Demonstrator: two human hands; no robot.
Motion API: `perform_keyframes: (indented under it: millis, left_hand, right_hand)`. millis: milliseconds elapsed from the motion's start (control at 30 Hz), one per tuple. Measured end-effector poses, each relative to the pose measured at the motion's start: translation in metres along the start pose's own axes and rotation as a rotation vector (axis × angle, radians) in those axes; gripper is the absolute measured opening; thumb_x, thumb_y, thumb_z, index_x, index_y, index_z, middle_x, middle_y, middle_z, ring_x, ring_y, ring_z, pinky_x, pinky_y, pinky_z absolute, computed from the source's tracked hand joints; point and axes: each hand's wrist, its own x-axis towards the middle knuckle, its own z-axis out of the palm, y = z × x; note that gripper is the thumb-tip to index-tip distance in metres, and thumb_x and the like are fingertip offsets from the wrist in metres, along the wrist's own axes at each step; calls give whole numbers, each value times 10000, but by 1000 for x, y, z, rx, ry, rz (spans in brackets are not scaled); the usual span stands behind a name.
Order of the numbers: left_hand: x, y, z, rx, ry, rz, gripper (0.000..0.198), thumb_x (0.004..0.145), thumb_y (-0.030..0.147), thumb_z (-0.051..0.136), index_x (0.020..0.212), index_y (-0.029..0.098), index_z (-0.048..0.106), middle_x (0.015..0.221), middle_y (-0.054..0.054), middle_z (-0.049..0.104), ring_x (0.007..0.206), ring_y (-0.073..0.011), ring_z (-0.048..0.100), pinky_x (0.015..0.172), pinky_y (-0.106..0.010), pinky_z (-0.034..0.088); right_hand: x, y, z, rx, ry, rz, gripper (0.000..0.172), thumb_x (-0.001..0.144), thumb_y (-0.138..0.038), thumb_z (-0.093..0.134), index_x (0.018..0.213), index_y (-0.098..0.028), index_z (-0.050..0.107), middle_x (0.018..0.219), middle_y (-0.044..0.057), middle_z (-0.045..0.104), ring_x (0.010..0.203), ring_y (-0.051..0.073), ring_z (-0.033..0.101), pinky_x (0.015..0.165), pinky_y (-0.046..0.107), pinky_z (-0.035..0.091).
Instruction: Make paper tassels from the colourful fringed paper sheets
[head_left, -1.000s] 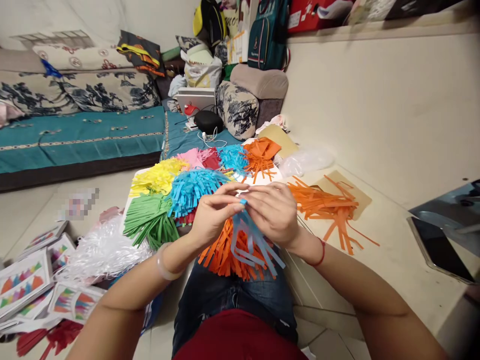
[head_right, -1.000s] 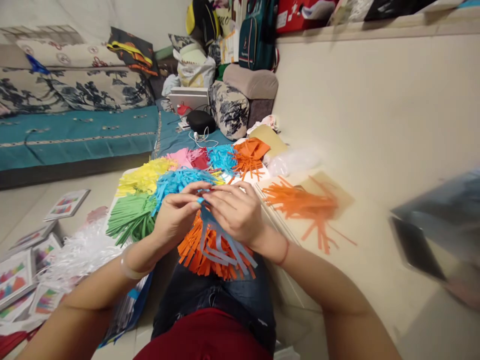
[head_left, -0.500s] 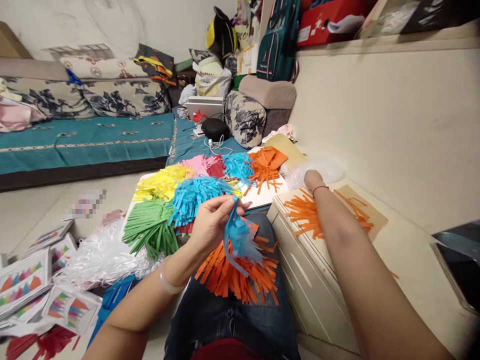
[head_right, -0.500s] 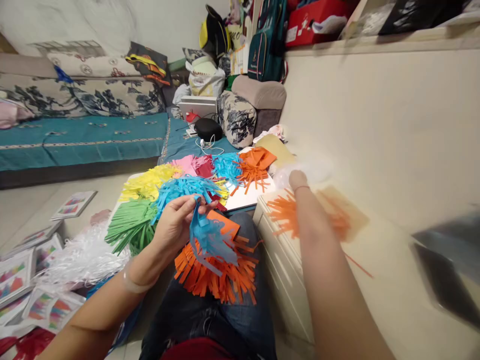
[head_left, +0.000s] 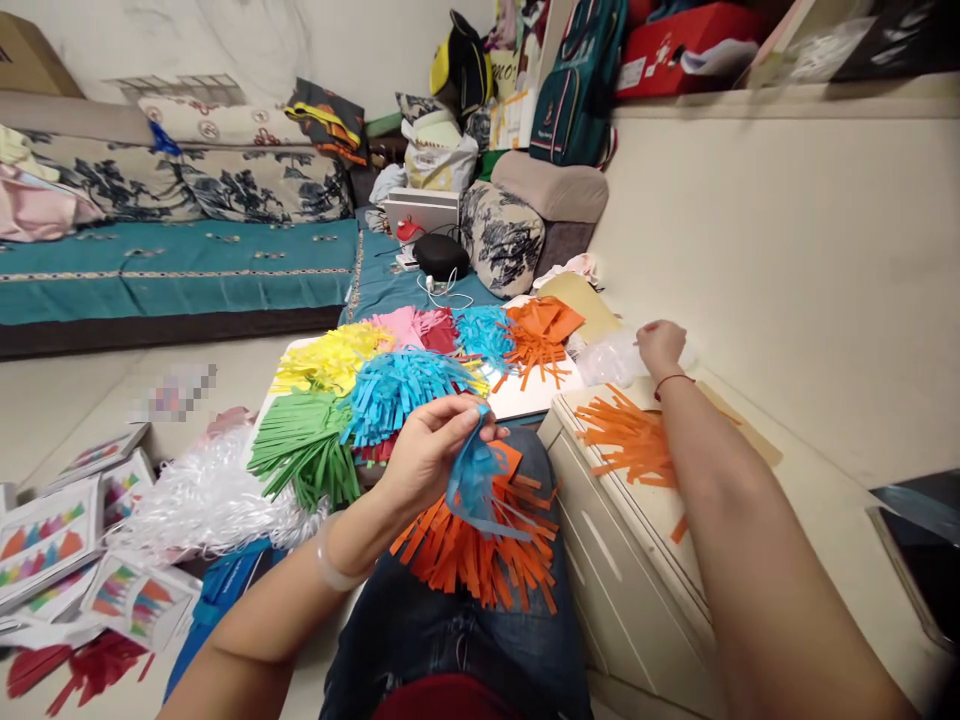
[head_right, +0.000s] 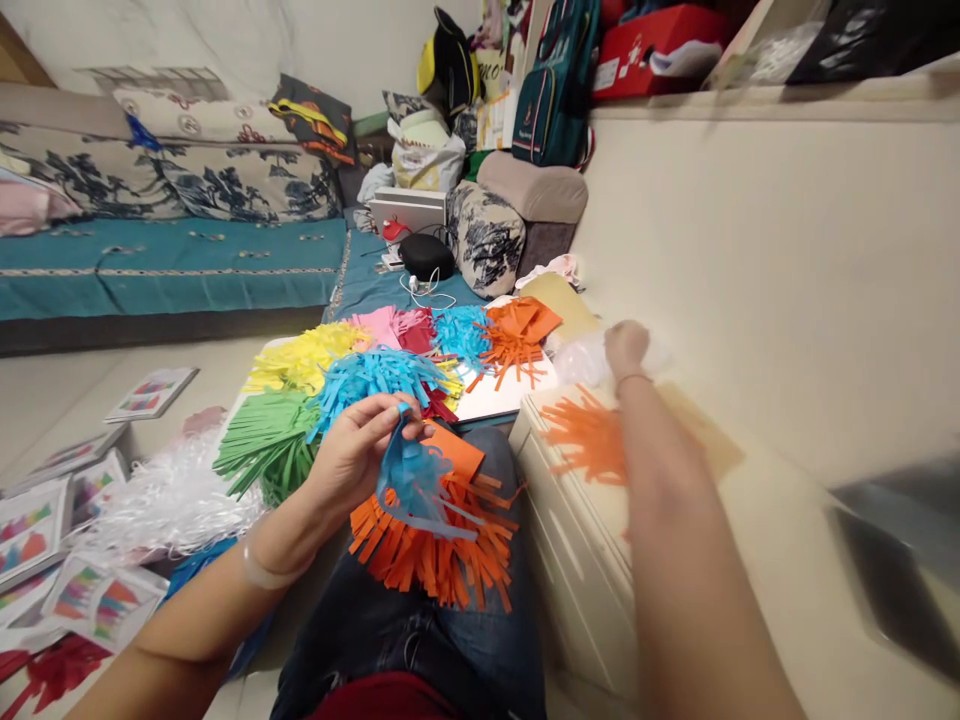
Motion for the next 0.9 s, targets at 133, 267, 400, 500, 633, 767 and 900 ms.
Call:
perform_keyframes:
  millis: [133,267,400,500,633,767,900]
  left_hand:
    - [-6,-3,2,220,-44,189,99,737,233,751,698,162,694,707,-17,676,698,-129,653,696,-258,557]
    - [-19,-3,10,348,-50,299,49,790,201,702,791,170,665,716,-13,700,621,-116,654,621,-231,545]
    - [-32,4,20,416,-105,368,15,838,164,644,840,175,634,713,-3,695,626,-99,659,606,-188,539]
    - [-39,10,23,478,-109,419,147,818,138,664,955,186,641,765,-10,713,666,-108,682,631,-187,553]
    - [-41,16,23,554,-119,456,137,804,132,680,929,186,696,788,-23,736,660,-112,695,607,-173,556]
    - [-39,16,21,624,-71,551,108,796,111,682,847,191,732,754,-22,743,652,-117,688,594,-185,547]
    - [-36,16,19,704,-55,731,161,784,68,674,849,201,739,803,-28,748,754,-138,698,695,-231,565]
  right_hand:
    - [-49,-41,-32,344,-67,-137,208,914,-179,502,1034,-60,624,952,140,710,782,129,684,685,223,538]
    - [-160,-80,-63,953,-433,-398,135,767,-239,705,866,-155,667,747,25,720,596,101,658,582,222,556]
    - [-240,-100,-88,1253,-683,-438,57,761,-223,708,784,-178,682,681,-8,699,564,85,640,556,207,552]
    - [-254,-104,-97,1260,-535,-522,33,757,-170,706,773,-200,711,740,0,706,675,94,657,638,215,560]
    - [-256,-106,-102,1196,-359,-674,93,759,-133,707,788,-219,728,798,12,712,780,121,664,728,253,562]
    - [-262,-105,-100,1080,-218,-768,114,783,-115,689,822,-217,719,825,22,715,785,133,670,732,275,570]
    - [-265,-102,-94,903,6,-965,225,786,-50,664,941,-208,700,906,40,719,832,141,672,753,289,572]
